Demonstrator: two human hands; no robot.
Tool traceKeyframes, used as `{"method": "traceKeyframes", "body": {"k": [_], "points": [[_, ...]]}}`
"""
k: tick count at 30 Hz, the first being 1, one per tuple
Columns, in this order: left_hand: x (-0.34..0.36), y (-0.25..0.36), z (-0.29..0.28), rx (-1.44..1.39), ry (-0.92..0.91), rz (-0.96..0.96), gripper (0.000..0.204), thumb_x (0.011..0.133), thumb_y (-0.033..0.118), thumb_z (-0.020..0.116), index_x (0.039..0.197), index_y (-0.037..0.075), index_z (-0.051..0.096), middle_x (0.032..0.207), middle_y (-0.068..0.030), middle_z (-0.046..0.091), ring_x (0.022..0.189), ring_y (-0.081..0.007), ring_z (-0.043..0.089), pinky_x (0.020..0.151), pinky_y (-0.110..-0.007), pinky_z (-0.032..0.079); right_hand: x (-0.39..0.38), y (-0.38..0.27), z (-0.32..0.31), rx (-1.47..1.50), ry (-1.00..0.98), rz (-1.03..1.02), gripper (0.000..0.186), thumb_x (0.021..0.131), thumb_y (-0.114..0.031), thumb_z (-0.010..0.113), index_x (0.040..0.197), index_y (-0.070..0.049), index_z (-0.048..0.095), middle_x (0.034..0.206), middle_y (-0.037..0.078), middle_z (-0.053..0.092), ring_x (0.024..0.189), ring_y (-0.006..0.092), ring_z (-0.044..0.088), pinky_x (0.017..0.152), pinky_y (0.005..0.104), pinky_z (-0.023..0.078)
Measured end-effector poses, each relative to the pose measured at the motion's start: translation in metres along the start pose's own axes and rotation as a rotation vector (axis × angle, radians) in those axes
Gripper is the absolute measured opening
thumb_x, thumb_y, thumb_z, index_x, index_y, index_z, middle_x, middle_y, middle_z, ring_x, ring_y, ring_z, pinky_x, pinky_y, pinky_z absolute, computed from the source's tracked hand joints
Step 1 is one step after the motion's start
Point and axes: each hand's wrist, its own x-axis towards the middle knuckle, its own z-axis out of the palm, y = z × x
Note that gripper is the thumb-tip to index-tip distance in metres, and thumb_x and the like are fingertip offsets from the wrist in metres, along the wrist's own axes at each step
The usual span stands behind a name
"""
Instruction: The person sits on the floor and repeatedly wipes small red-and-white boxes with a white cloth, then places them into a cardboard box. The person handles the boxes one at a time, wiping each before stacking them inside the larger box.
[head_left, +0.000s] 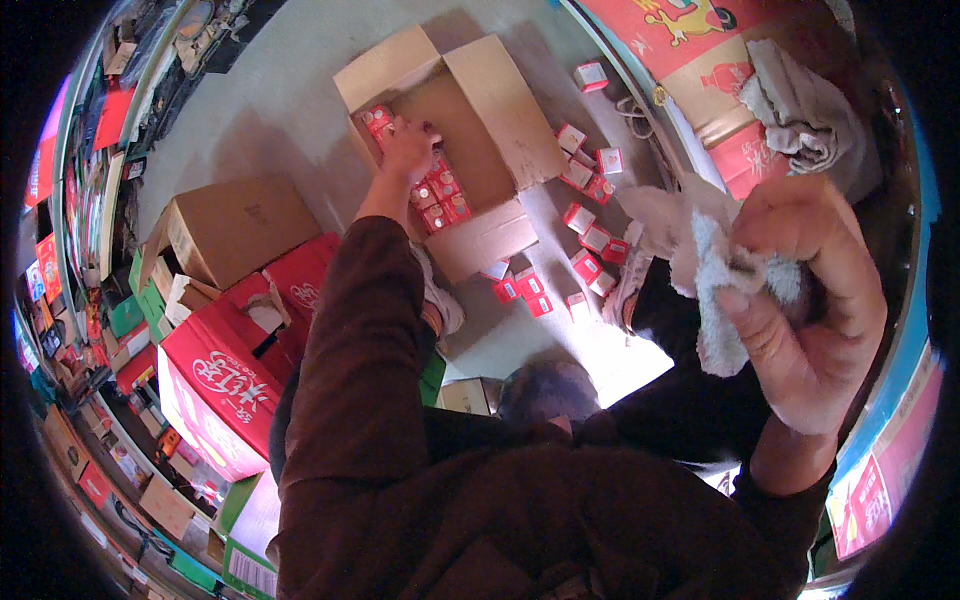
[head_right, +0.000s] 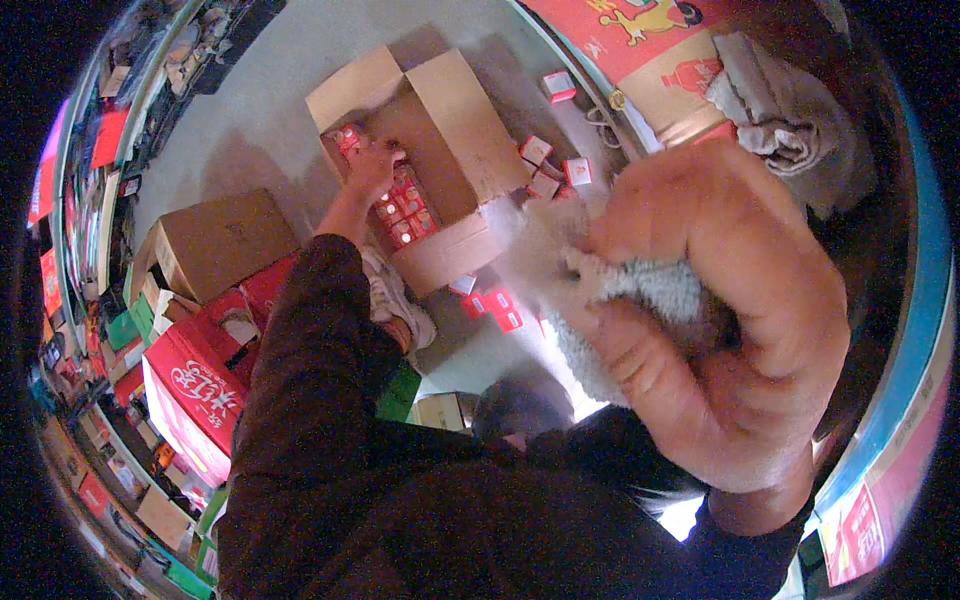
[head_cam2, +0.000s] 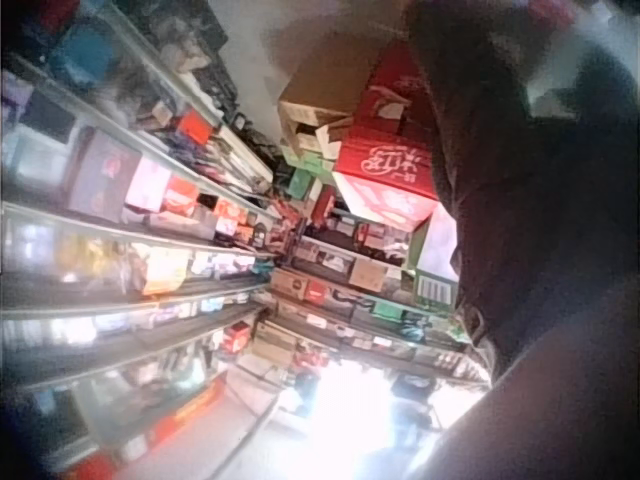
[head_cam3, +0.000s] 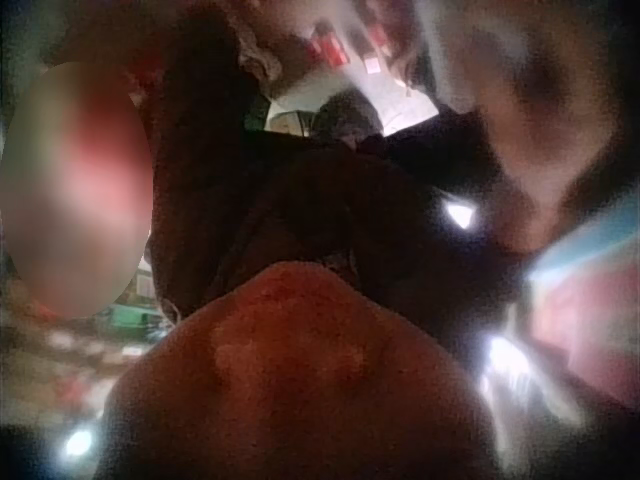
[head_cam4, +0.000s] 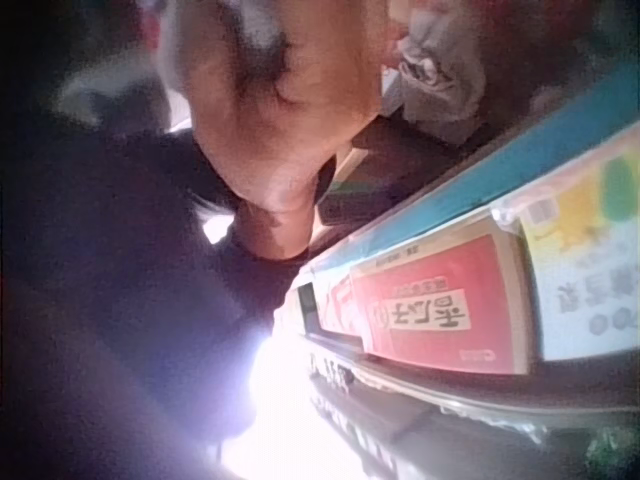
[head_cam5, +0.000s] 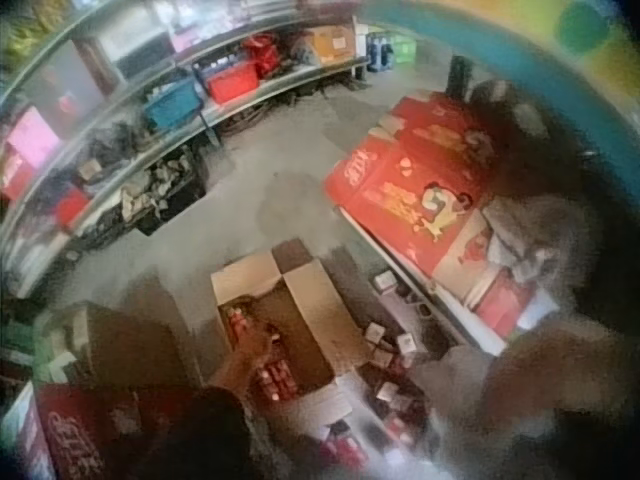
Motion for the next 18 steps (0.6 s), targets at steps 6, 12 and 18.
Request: {"method": "traceKeyframes", "body": {"k": [6, 12, 18], "points": [[0.009, 0.014, 0.005, -0.147, 0.304, 0.114, 0.032, 0.075, 0.020, 0.064, 0.106, 0.023, 0.066, 0.116, -0.0038, 0.055, 0.114, -0.0292, 0.044, 0.094, -0.049, 0.036, -0.011, 0.005, 0.002, -0.027, 0.108, 0.138, 0.021, 0.079, -0.006, 0.067, 0.097, 0.000, 0.056, 0.095, 0.007, 0.056, 0.088, 0.0138, 0.052, 0.080, 0.0245, 0.040], [-0.003, 0.106, -0.026, -0.126, 0.494, 0.505, 0.018, 0.076, 0.024, 0.064, 0.091, 0.014, 0.066, 0.087, -0.0046, 0.064, 0.090, -0.0250, 0.057, 0.084, -0.040, 0.044, -0.016, -0.013, 0.000, 0.265, 0.175, 0.180, 0.025, 0.083, -0.005, 0.067, 0.106, -0.001, 0.058, 0.097, 0.003, 0.059, 0.090, 0.0093, 0.055, 0.082, 0.0213, 0.042], [-0.043, 0.186, -0.013, -0.204, 0.627, 0.809, 0.015, 0.070, 0.021, 0.060, 0.082, 0.011, 0.062, 0.081, -0.0044, 0.057, 0.085, -0.0221, 0.056, 0.071, -0.037, 0.047, -0.020, -0.002, 0.005, 0.150, 0.215, 0.225, 0.025, 0.083, -0.004, 0.067, 0.106, 0.000, 0.058, 0.097, 0.003, 0.059, 0.091, 0.0093, 0.055, 0.082, 0.0215, 0.042]]}}
